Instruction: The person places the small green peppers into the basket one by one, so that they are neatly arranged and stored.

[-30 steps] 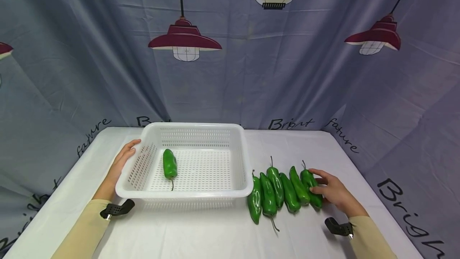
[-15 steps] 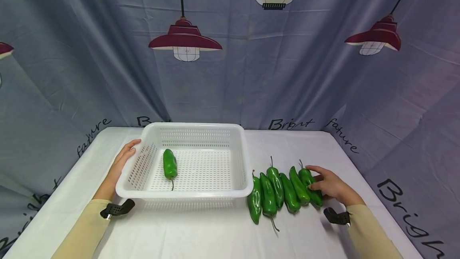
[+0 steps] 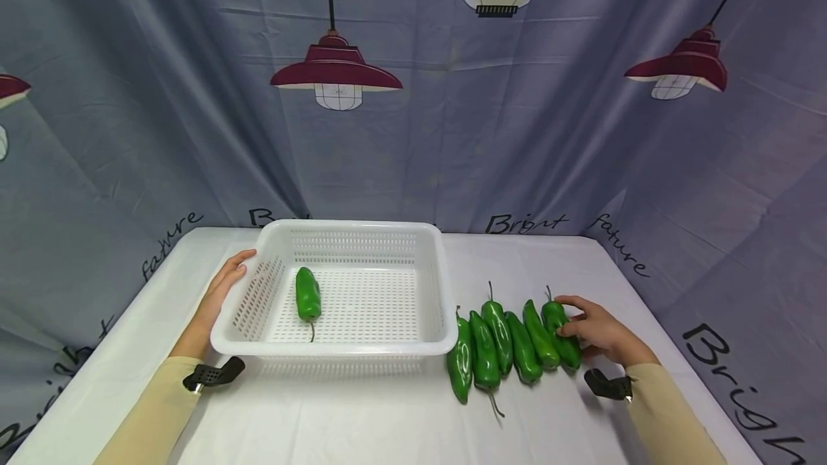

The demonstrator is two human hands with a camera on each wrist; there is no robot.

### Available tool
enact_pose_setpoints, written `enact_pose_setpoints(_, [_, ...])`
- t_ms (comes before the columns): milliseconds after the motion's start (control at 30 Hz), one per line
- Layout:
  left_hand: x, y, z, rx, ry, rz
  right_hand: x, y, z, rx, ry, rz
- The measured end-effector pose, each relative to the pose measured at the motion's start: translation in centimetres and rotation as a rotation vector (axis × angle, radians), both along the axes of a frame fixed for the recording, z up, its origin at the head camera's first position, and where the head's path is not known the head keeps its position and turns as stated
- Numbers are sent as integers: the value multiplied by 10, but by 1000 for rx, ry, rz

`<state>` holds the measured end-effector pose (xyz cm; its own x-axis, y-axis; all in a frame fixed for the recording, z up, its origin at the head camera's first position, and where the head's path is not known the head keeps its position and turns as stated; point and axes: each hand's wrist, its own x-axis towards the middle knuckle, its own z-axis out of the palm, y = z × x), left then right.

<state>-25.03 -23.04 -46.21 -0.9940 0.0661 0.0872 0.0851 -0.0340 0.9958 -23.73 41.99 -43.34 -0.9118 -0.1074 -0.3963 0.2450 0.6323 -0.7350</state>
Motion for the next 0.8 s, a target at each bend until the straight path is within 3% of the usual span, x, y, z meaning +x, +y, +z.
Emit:
enact_pose_setpoints(400, [-1, 0, 2, -3, 3, 4, 3, 9, 1, -81, -9, -38])
enact_pose_setpoints(800, [0, -1, 1, -12, 3, 14, -2, -7, 22, -127, 38, -41])
